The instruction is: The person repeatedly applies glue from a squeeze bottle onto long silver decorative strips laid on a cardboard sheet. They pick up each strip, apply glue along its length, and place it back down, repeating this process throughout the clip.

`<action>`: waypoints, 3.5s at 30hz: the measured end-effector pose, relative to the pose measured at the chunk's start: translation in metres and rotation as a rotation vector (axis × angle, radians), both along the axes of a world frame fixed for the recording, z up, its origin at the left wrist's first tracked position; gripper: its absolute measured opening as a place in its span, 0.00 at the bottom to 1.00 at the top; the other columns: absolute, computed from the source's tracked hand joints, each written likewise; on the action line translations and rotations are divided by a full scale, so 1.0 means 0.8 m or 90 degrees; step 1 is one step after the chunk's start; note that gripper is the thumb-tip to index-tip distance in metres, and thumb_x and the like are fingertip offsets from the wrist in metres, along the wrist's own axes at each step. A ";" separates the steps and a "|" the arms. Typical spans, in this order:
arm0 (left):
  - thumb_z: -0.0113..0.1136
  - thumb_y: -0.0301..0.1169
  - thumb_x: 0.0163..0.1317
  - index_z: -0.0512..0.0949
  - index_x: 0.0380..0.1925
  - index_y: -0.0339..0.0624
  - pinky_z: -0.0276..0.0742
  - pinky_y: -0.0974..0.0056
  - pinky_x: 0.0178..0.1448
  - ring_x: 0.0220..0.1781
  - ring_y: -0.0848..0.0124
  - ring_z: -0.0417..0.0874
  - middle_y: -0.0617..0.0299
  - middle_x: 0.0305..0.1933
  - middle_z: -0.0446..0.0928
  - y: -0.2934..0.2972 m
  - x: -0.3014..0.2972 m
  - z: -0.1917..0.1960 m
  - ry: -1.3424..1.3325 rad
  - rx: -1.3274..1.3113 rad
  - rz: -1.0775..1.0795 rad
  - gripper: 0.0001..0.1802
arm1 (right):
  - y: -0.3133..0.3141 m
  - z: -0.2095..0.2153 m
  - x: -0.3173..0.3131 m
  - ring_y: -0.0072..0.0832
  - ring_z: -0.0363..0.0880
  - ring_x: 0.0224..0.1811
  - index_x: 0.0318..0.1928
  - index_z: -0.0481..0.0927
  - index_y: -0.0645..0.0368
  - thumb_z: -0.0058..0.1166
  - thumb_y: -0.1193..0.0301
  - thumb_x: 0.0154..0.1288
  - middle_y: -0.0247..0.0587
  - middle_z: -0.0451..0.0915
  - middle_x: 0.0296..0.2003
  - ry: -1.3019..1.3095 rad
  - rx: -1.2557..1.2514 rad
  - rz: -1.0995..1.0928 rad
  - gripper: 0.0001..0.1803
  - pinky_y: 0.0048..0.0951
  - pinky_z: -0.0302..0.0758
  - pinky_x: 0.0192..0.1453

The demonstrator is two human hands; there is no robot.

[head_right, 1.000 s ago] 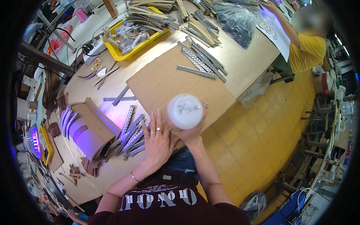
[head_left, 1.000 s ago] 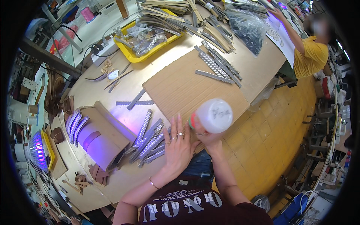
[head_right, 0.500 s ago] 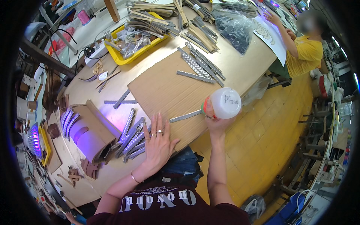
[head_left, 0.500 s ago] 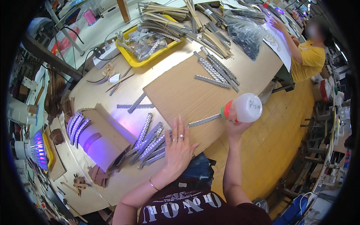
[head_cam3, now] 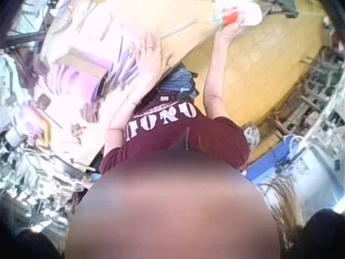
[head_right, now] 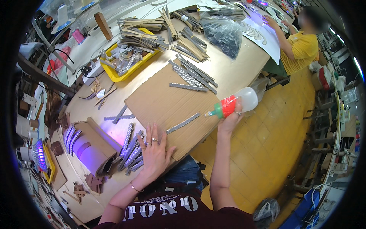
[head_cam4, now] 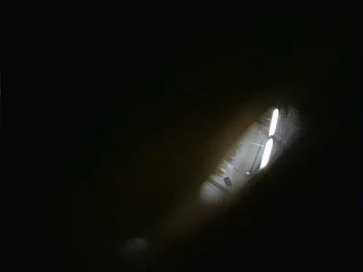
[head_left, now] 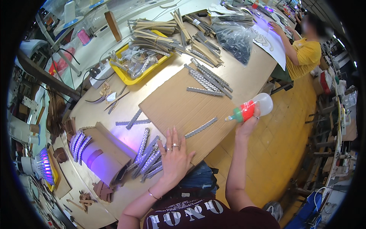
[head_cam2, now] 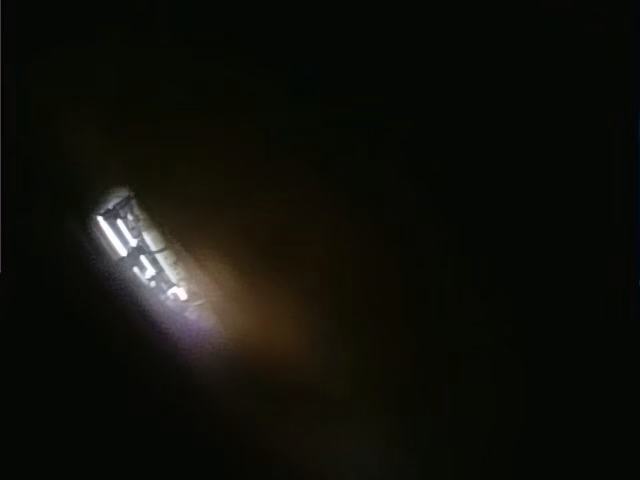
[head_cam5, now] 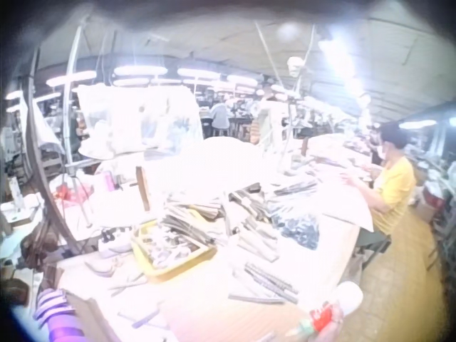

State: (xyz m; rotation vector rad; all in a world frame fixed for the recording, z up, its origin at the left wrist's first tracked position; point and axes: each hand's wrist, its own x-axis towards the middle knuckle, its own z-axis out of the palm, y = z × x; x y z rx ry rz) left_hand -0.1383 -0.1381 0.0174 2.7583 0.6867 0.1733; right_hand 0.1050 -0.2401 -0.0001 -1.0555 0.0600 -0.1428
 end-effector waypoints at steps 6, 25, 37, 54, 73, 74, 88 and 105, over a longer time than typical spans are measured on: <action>0.61 0.44 0.60 0.76 0.55 0.37 0.28 0.31 0.73 0.77 0.44 0.46 0.39 0.74 0.53 0.004 0.005 -0.001 -0.049 0.010 0.003 0.28 | 0.008 -0.017 -0.042 0.26 0.78 0.37 0.48 0.73 0.64 0.61 0.63 0.62 0.37 0.78 0.37 -0.329 -0.434 0.000 0.20 0.31 0.75 0.45; 0.61 0.31 0.60 0.80 0.40 0.38 0.51 0.44 0.74 0.71 0.52 0.62 0.50 0.62 0.70 0.045 0.029 -0.025 -0.094 0.188 -0.157 0.11 | 0.040 -0.012 -0.061 0.26 0.78 0.33 0.46 0.72 0.57 0.52 0.54 0.67 0.36 0.77 0.32 0.134 0.159 0.116 0.19 0.29 0.78 0.38; 0.61 0.29 0.58 0.84 0.31 0.37 0.57 0.48 0.66 0.64 0.51 0.67 0.49 0.51 0.74 0.067 0.009 0.033 -0.097 -0.151 0.052 0.07 | 0.020 -0.014 -0.017 0.27 0.77 0.31 0.44 0.70 0.56 0.51 0.48 0.66 0.36 0.76 0.31 0.150 0.239 0.097 0.23 0.28 0.76 0.35; 0.72 0.35 0.49 0.81 0.47 0.47 0.50 0.50 0.71 0.66 0.53 0.68 0.55 0.58 0.73 -0.002 -0.157 0.054 -0.053 0.188 0.184 0.22 | 0.021 -0.018 -0.015 0.27 0.77 0.31 0.47 0.69 0.57 0.52 0.49 0.66 0.36 0.75 0.32 0.132 0.229 0.070 0.24 0.29 0.76 0.34; 0.53 0.48 0.65 0.56 0.69 0.34 0.42 0.44 0.77 0.75 0.42 0.50 0.36 0.73 0.51 0.028 0.111 -0.028 -0.038 -0.024 -0.089 0.40 | 0.014 -0.013 -0.022 0.27 0.76 0.29 0.47 0.71 0.59 0.49 0.46 0.64 0.38 0.75 0.31 0.139 0.238 0.096 0.28 0.29 0.75 0.31; 0.53 0.49 0.65 0.56 0.69 0.34 0.41 0.44 0.77 0.75 0.42 0.50 0.35 0.73 0.50 0.017 0.095 -0.026 -0.045 -0.021 -0.081 0.40 | 0.016 -0.012 -0.022 0.27 0.75 0.27 0.47 0.71 0.59 0.49 0.44 0.64 0.40 0.75 0.29 0.129 0.213 0.083 0.29 0.29 0.74 0.29; 0.55 0.55 0.61 0.55 0.71 0.40 0.40 0.42 0.76 0.77 0.48 0.48 0.42 0.76 0.48 -0.019 0.052 -0.023 0.056 -0.025 -0.023 0.45 | -0.064 -0.039 -0.126 0.31 0.78 0.49 0.66 0.61 0.63 0.63 0.62 0.50 0.49 0.68 0.61 0.300 0.242 0.726 0.43 0.33 0.77 0.51; 0.58 0.52 0.58 0.56 0.71 0.40 0.37 0.41 0.76 0.77 0.46 0.48 0.40 0.75 0.48 -0.015 0.055 -0.017 0.110 -0.027 -0.036 0.46 | -0.055 0.004 -0.118 0.27 0.68 0.62 0.64 0.64 0.69 0.68 0.59 0.48 0.49 0.49 0.74 0.041 -0.228 0.671 0.46 0.30 0.66 0.64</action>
